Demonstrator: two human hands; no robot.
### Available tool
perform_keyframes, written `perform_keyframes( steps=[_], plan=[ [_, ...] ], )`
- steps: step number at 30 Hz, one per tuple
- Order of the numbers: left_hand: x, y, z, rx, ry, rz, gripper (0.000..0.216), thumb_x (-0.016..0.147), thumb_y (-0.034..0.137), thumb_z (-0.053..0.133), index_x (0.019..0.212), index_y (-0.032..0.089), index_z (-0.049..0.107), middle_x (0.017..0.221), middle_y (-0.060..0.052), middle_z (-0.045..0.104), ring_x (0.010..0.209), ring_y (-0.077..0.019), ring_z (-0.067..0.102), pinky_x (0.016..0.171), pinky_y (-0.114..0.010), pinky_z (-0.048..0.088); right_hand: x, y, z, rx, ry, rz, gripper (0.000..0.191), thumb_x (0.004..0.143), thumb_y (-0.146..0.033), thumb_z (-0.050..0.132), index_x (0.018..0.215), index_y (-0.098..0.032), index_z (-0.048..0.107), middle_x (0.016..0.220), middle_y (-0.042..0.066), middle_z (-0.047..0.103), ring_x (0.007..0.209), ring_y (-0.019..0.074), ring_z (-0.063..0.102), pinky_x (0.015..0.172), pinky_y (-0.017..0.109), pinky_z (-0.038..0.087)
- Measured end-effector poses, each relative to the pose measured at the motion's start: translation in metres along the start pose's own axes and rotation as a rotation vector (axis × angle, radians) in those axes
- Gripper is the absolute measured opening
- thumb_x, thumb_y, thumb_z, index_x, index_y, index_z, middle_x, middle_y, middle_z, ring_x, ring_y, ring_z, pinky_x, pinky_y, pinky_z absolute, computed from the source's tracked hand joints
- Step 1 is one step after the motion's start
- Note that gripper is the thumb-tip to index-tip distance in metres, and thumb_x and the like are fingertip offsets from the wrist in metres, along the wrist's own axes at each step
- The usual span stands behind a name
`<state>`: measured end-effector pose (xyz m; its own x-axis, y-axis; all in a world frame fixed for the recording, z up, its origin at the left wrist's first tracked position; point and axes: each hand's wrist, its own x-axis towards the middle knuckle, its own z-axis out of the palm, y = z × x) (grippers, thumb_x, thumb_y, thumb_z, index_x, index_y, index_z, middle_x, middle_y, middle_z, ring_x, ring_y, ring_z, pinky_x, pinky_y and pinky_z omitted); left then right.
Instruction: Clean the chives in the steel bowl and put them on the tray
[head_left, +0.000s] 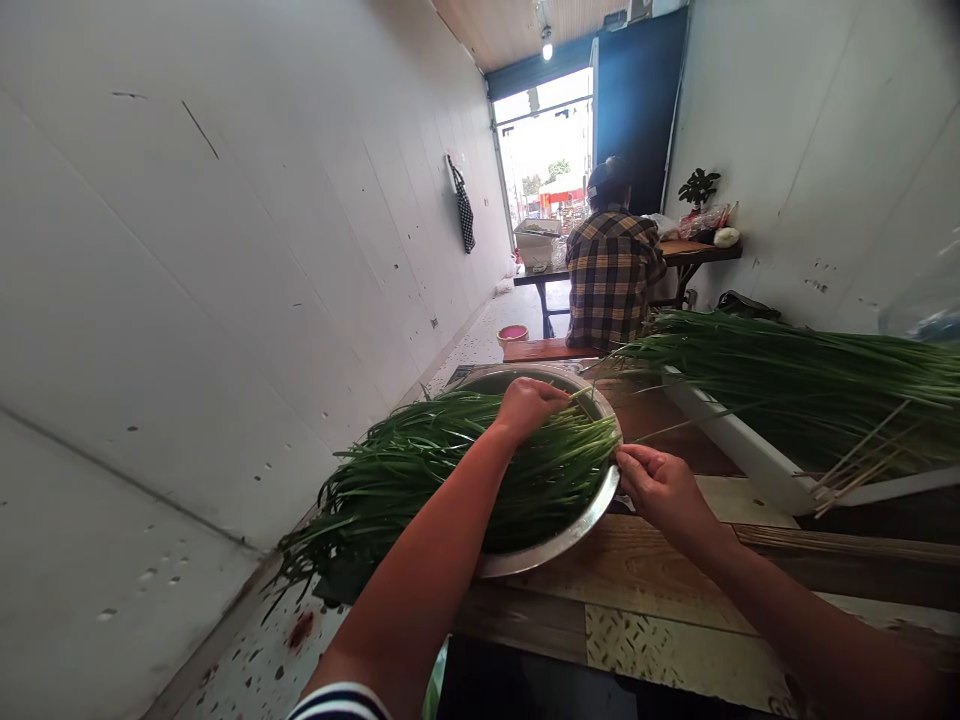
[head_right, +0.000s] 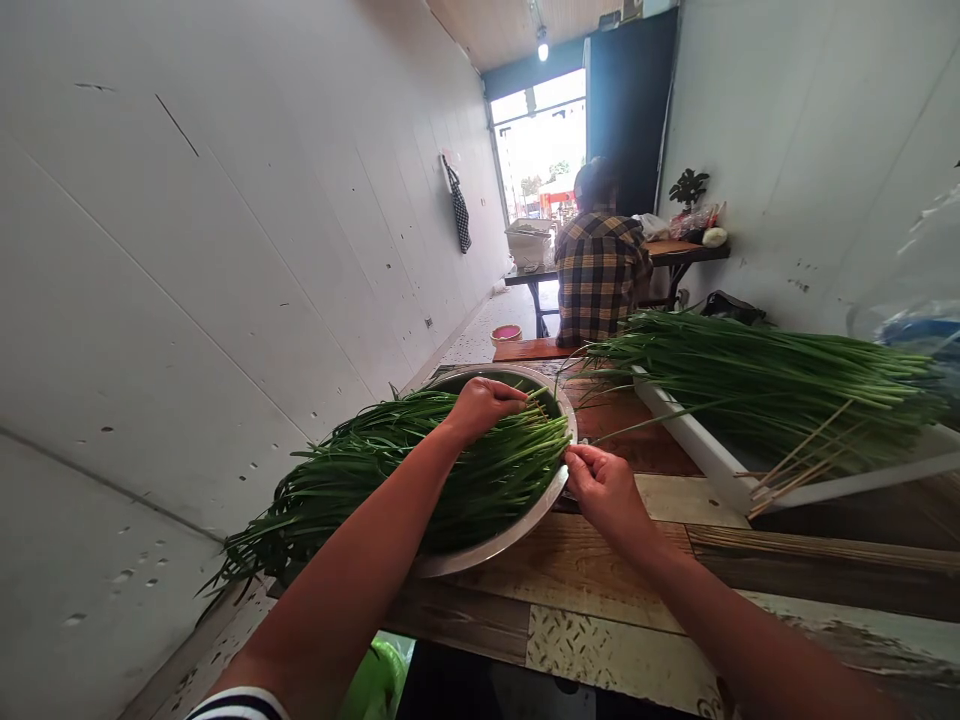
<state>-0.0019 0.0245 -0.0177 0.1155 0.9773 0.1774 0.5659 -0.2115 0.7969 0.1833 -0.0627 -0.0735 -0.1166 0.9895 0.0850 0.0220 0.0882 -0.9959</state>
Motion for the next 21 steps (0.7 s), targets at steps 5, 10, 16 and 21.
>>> perform_keyframes(
  steps=[5,10,16,21],
  plan=[
    [0.0,-0.001,0.001,0.041,-0.034,0.034,0.018,0.067,0.02,0.069,0.083,0.019,0.077,0.075,0.0,0.074,0.072,-0.014,0.065,0.071,-0.023,0.052,0.0,0.002,0.003,0.054,0.01,0.014,0.036,0.076,-0.047,0.058,0.083,-0.012,0.063,0.06,0.0,0.052,0.048,0.0096,0.037,0.042,0.023,0.029],
    [-0.008,0.017,0.001,0.106,-0.215,0.173,0.016,0.069,0.018,0.067,0.081,0.019,0.077,0.079,-0.002,0.075,0.075,-0.0149,0.066,0.072,-0.023,0.051,0.003,0.003,-0.001,-0.005,0.024,-0.056,0.035,0.081,-0.045,0.054,0.087,-0.012,0.065,0.059,0.0,0.053,0.048,0.011,0.041,0.044,0.024,0.033],
    [-0.019,0.036,-0.02,-0.023,-0.364,0.195,0.022,0.076,0.027,0.062,0.093,0.021,0.075,0.091,-0.002,0.074,0.085,-0.015,0.066,0.075,-0.023,0.051,0.001,-0.002,-0.007,-0.354,0.114,-0.267,0.032,0.087,-0.038,0.047,0.092,-0.016,0.07,0.061,0.003,0.063,0.055,0.0166,0.055,0.051,0.026,0.041],
    [-0.02,0.039,-0.032,0.096,-0.437,0.134,0.033,0.061,0.04,0.075,0.089,0.023,0.075,0.073,0.001,0.07,0.068,-0.0134,0.063,0.058,-0.02,0.046,0.003,0.004,-0.019,-0.575,0.25,-0.494,0.031,0.089,-0.034,0.047,0.104,-0.017,0.069,0.086,0.009,0.072,0.071,0.0213,0.065,0.068,0.031,0.047]
  ],
)
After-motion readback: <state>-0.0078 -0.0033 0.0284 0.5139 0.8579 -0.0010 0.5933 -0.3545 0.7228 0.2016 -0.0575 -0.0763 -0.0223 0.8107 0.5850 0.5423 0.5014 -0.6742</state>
